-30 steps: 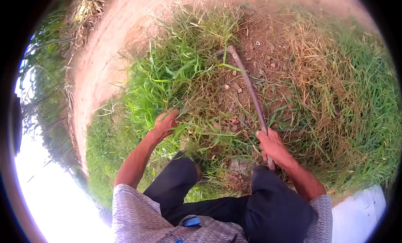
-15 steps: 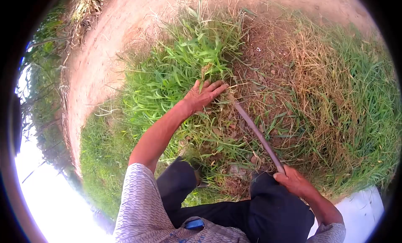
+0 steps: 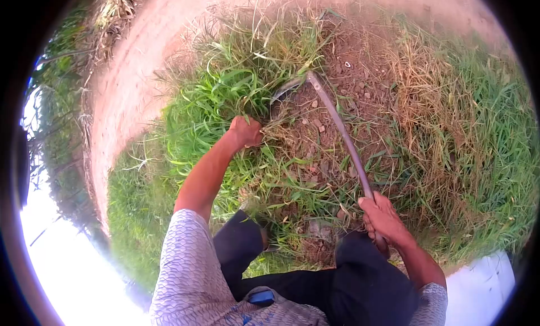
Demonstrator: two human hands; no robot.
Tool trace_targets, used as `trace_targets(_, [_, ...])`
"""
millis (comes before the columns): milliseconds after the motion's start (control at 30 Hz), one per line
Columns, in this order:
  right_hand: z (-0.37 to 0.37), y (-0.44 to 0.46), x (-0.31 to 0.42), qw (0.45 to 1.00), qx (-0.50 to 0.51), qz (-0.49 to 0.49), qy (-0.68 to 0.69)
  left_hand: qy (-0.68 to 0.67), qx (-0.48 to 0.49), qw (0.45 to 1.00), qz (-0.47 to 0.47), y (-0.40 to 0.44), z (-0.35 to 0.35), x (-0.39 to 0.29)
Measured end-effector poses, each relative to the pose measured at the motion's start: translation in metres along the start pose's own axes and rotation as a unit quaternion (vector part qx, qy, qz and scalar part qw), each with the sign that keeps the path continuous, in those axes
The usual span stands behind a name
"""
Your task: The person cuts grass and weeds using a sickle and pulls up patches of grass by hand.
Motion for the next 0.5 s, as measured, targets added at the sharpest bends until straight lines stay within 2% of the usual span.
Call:
trace_targets(33, [0.001, 0.004, 0.006, 0.999, -0.016, -0.033, 0.013, -0.009, -0.074, 0.997, 0.011, -0.002, 0.003, -0.002])
trace_targets(67, [0.004, 0.007, 0.005, 0.999, -0.015, -0.033, 0.016, -0.006, -0.073, 0.997, 0.013, -0.006, 0.0, -0.005])
trace_targets(133, [0.01, 0.003, -0.002, 0.994, -0.031, -0.083, -0.065, -0.017, -0.047, 0.998, 0.045, -0.023, -0.003, -0.018])
trace_targets(167, [0.006, -0.002, -0.016, 0.99, 0.002, -0.049, -0.133, -0.031, -0.084, 0.994, 0.055, -0.034, 0.003, -0.022])
trace_targets(233, [-0.016, -0.009, -0.093, 0.967, -0.043, -0.166, -0.186, -0.035, -0.069, 0.996, 0.039, -0.053, -0.003, -0.042])
trace_targets(267, [-0.027, -0.022, -0.104, 0.97, -0.045, -0.119, -0.208, -0.04, -0.052, 0.998, 0.024, -0.066, -0.003, -0.049])
trace_targets(300, [-0.036, -0.036, -0.111, 0.97, -0.048, -0.072, -0.228, -0.034, -0.068, 0.996, 0.049, -0.081, -0.002, -0.055])
trace_targets(367, [-0.051, -0.043, -0.157, 0.965, -0.029, -0.091, -0.245, -0.047, -0.074, 0.993, 0.084, -0.135, -0.006, -0.065])
trace_targets(433, [-0.054, -0.04, -0.17, 0.959, -0.019, -0.113, -0.259, -0.093, 0.02, 0.995, 0.02, -0.174, 0.01, -0.061])
trace_targets(500, [-0.049, -0.035, -0.165, 0.973, 0.036, -0.143, -0.179, -0.102, -0.042, 0.994, 0.012, -0.208, 0.037, -0.05])
Point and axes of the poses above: each hand's wrist, its own y-axis towards the middle knuckle, its own z-axis out of the palm, x = y × z, the point moved 4 cm from there along y, towards the middle knuckle, and after that the axes turned 5 degrees about -x, right-handed, at the moved point
